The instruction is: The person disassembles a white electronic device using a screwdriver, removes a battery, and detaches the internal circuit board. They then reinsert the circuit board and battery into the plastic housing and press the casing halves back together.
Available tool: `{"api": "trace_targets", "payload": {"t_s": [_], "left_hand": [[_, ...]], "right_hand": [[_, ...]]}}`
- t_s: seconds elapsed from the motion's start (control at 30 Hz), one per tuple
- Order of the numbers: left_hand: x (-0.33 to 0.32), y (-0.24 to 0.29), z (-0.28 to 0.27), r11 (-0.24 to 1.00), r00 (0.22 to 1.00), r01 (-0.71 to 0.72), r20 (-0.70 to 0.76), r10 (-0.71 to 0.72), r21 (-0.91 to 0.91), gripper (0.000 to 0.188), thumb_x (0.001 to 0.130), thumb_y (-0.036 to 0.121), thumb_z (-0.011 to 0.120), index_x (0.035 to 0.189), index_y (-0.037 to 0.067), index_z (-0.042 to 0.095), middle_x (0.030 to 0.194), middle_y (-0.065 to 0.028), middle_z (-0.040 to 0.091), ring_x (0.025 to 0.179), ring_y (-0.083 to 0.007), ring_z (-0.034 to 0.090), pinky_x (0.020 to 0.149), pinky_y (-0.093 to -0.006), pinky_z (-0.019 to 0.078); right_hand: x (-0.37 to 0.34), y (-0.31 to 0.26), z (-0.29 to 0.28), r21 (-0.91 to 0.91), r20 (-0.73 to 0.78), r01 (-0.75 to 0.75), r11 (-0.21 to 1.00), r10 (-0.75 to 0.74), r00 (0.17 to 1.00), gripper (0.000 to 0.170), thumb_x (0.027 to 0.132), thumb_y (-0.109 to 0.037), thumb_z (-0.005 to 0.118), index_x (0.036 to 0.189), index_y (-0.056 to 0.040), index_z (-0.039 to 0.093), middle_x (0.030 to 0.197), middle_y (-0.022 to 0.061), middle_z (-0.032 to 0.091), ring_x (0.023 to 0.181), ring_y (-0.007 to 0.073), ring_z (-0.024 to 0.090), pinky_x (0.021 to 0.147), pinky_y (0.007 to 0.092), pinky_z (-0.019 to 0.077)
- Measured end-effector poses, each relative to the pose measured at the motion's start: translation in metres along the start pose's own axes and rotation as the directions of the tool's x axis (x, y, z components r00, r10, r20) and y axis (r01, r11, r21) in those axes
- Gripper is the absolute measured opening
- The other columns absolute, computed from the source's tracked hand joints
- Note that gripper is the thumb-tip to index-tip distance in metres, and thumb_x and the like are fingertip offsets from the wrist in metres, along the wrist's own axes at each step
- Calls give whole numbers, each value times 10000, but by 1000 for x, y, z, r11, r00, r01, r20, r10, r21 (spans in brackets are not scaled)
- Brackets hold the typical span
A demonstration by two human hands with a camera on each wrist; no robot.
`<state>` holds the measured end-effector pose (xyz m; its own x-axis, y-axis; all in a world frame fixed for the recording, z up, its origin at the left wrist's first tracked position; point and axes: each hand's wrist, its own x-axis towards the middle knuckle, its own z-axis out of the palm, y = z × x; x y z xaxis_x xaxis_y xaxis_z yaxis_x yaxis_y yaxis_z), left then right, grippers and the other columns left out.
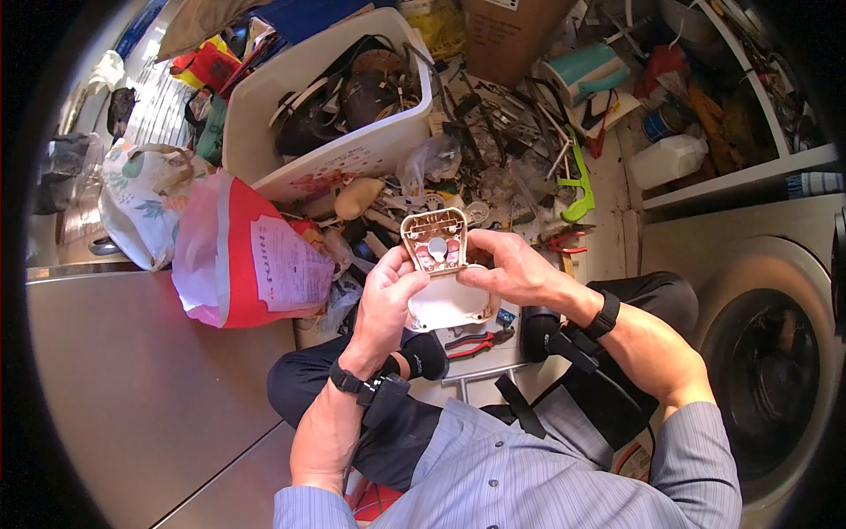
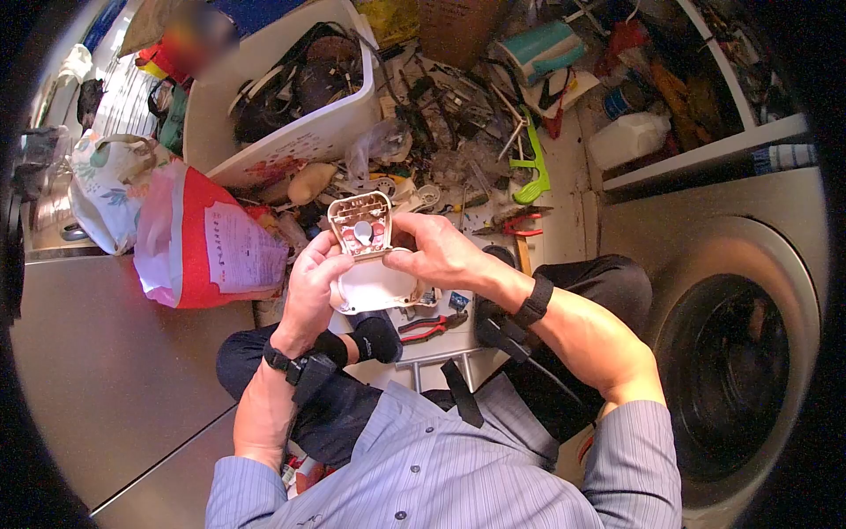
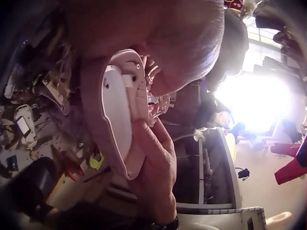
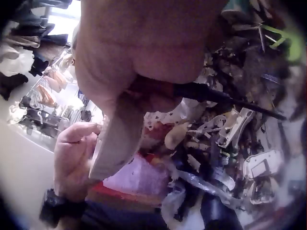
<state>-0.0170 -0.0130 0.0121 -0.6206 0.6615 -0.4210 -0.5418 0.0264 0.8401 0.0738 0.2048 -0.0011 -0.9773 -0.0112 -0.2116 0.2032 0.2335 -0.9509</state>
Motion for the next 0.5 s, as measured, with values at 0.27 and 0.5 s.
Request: {"api": "trace_targets", "payload": {"t_s": [0.27, 0.5], "left_hand": [[-9, 7, 9, 996, 999, -41, 39, 38, 74, 447, 954, 46, 643, 1387, -14, 553, 1287, -102, 697, 1135, -143, 664, 1004, -303, 516], [-13, 5, 6, 995, 1000, 25, 17, -27, 101, 473, 890, -28, 579, 1362, -22, 569, 1300, -89, 690, 1114, -128, 669, 950, -262, 530]], "right_hand": [[-2, -3, -3, 88, 20, -18, 996, 16, 1000, 337, 898, -153, 726, 1162, 45, 658, 951, 85, 721, 871, 143, 644, 823, 346, 545], [-3, -14, -7, 79, 59, -81, 994, 76, 995, 296, 904, -199, 725, 1064, 49, 699, 883, 70, 716, 827, 117, 619, 771, 319, 520]]}}
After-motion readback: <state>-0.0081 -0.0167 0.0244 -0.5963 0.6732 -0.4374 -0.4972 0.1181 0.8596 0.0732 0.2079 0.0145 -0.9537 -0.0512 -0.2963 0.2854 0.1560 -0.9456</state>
